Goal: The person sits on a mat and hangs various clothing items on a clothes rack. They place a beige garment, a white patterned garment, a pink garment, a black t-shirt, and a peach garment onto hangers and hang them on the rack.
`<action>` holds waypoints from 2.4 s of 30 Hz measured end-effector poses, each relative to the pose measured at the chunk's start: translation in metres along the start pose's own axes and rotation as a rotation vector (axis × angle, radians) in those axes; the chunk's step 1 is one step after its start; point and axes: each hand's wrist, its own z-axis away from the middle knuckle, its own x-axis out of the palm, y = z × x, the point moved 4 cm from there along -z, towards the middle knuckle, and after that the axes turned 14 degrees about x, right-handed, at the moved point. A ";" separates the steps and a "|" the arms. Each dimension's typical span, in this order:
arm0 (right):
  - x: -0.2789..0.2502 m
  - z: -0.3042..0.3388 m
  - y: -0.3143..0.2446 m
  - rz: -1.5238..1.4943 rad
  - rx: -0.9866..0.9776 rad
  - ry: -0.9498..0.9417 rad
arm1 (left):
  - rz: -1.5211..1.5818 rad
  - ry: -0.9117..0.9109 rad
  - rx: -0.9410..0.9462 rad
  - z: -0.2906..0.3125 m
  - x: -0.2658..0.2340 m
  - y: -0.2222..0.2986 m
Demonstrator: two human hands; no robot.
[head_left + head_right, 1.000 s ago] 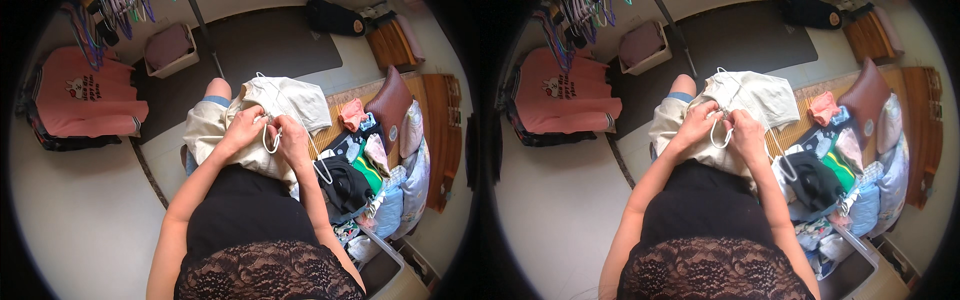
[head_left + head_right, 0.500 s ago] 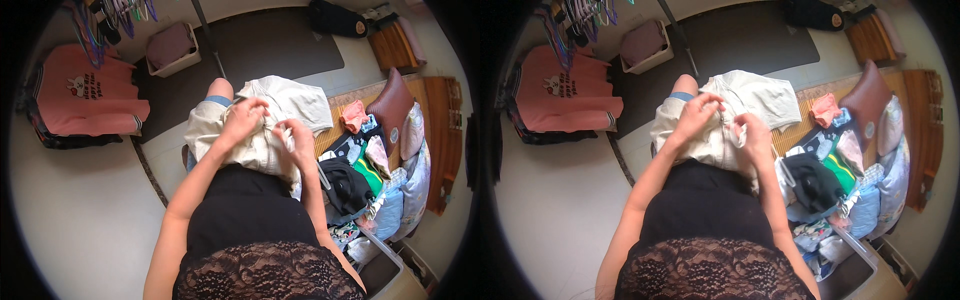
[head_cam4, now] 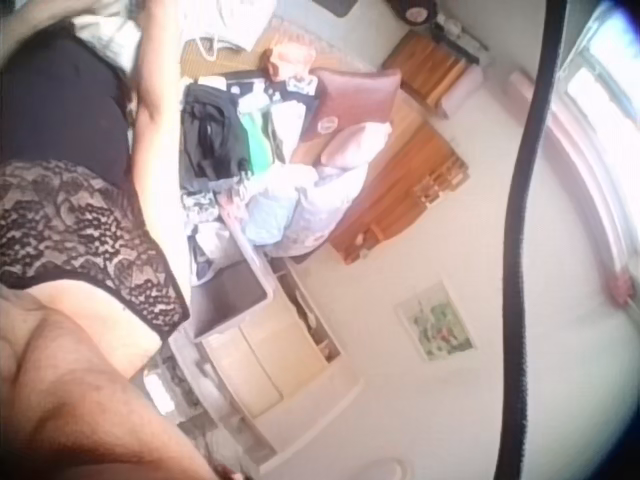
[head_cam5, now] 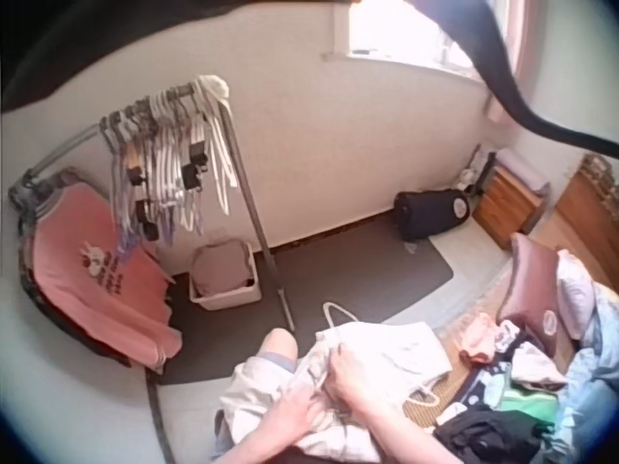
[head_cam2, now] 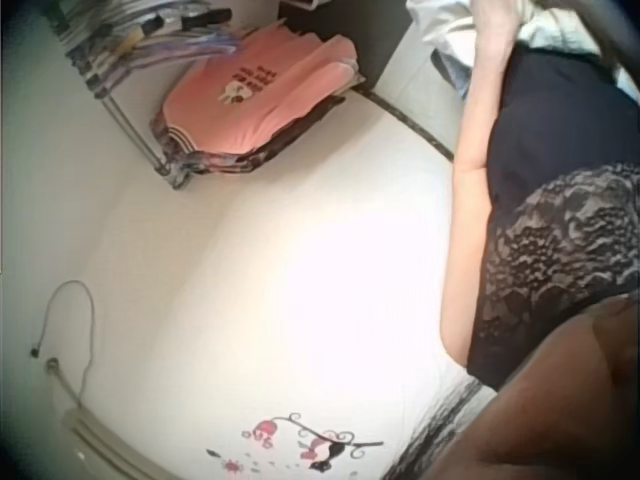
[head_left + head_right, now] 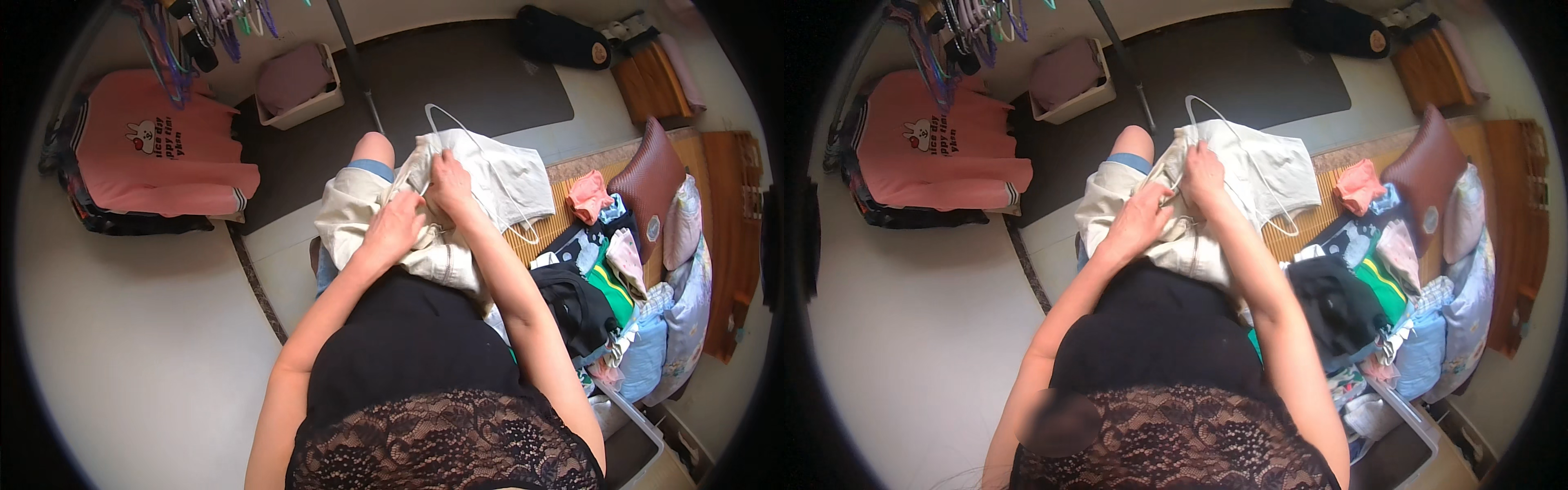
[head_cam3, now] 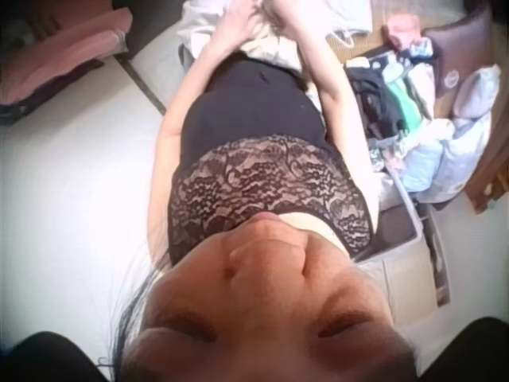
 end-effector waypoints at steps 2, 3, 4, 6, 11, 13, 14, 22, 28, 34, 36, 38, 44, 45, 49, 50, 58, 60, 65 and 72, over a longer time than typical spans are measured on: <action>0.002 -0.002 0.012 0.015 -0.002 -0.016 | -0.307 0.099 -0.001 -0.003 -0.007 -0.022; -0.007 0.000 0.011 -0.011 -0.008 -0.018 | -0.454 0.152 -0.008 -0.006 -0.011 -0.029; -0.017 0.001 0.012 -0.037 -0.011 -0.019 | -0.467 0.102 -0.058 -0.011 -0.011 -0.041; -0.049 0.003 0.017 -0.204 0.070 0.051 | -0.469 -0.022 -0.148 -0.017 -0.006 -0.057; -0.104 0.000 0.045 -0.300 0.069 0.302 | -0.282 -0.110 -0.213 -0.024 -0.003 -0.074; -0.095 0.000 0.039 -0.299 0.090 0.179 | -0.237 0.106 -0.166 -0.025 -0.015 -0.059; -0.084 0.003 0.029 -0.265 0.114 0.139 | -0.222 0.206 -0.085 -0.026 -0.023 -0.051; -0.048 0.004 -0.006 -0.373 0.168 0.133 | 0.527 0.353 -0.104 -0.012 -0.058 -0.035; -0.202 -0.006 0.047 -0.733 -0.002 0.408 | -0.380 0.525 0.069 -0.028 -0.157 -0.014; -0.303 0.078 0.038 -0.605 -0.050 0.620 | -0.514 0.816 0.557 -0.037 -0.216 0.097; -0.293 0.096 0.044 -0.514 0.002 0.373 | -0.113 0.514 0.360 -0.046 -0.202 0.058; -0.290 0.119 0.046 -0.438 0.044 0.387 | 0.069 0.418 0.234 -0.039 -0.193 0.059; -0.311 0.180 0.033 -0.571 0.074 0.457 | 0.144 0.405 0.275 -0.010 -0.209 0.118; -0.302 0.180 0.035 -0.469 0.101 0.463 | 0.126 0.352 0.272 -0.014 -0.203 0.113; -0.182 0.150 0.078 -0.181 0.272 0.070 | -0.074 0.015 0.068 -0.026 -0.112 -0.007; -0.153 0.149 0.093 -0.135 0.268 0.015 | -0.080 0.004 0.015 -0.018 -0.092 -0.038; -0.217 0.137 0.043 -0.458 0.125 0.255 | -0.023 0.331 -0.219 0.022 -0.071 -0.056; -0.228 0.138 0.028 -0.562 0.082 0.161 | -0.002 0.354 -0.247 0.026 -0.071 -0.060; -0.239 0.140 0.024 -0.583 0.002 -0.040 | -0.107 0.553 -0.136 0.032 -0.086 -0.033; -0.215 0.133 0.008 -0.676 -0.003 -0.056 | -0.166 0.609 0.020 0.029 -0.105 0.019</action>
